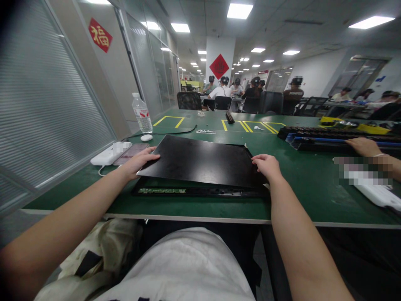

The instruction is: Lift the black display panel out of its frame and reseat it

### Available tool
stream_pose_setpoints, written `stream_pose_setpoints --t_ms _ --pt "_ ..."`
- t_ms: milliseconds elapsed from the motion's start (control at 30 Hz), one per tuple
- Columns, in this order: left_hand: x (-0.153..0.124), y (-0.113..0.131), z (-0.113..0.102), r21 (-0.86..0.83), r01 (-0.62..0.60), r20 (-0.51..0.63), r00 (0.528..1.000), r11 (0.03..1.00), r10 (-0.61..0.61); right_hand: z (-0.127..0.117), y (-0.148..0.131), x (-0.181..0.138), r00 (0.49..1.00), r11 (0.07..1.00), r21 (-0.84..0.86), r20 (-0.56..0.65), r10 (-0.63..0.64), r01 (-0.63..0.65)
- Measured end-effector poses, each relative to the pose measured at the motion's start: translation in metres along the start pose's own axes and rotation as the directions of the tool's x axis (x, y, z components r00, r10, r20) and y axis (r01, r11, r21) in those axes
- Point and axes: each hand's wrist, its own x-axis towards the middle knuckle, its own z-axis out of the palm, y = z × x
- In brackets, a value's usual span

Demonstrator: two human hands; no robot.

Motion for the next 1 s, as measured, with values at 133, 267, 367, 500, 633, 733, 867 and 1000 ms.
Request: stream_pose_setpoints --t_ms 133,267,367,500,633,733,867,1000 --pt "0.000 0.000 0.001 0.013 0.014 0.016 1.000 1.000 -0.015 0.000 0.000 0.000 1.000 1.000 -0.002 -0.007 0.002 -0.002" --pt "0.000 0.000 0.002 0.027 0.022 0.027 0.999 0.999 -0.023 0.001 0.002 0.002 1.000 1.000 0.000 -0.009 0.004 -0.004" --pt "0.000 0.000 0.002 0.043 0.024 0.026 0.999 0.999 -0.025 0.001 0.004 0.004 1.000 1.000 0.006 -0.007 0.000 0.000" --pt "0.001 -0.002 0.000 0.060 0.002 -0.003 1.000 0.998 -0.002 0.001 0.006 0.006 1.000 1.000 0.021 -0.005 -0.008 0.008" --pt "0.005 -0.001 -0.003 0.077 -0.051 -0.041 0.998 0.996 0.054 0.002 0.005 0.004 1.000 0.999 0.036 -0.012 0.010 -0.009" --pt "0.011 0.000 -0.006 0.099 -0.114 -0.066 0.990 0.988 0.121 0.001 0.004 0.003 1.000 0.999 0.044 -0.021 0.023 -0.022" --pt "0.018 -0.004 -0.013 0.172 -0.155 -0.070 0.983 0.973 0.169 0.001 0.004 0.003 0.999 0.998 0.051 -0.024 0.032 -0.031" --pt "0.022 -0.010 -0.018 0.276 -0.142 -0.065 0.984 0.950 0.166 0.000 0.005 0.005 0.999 0.998 0.047 -0.020 0.030 -0.029"
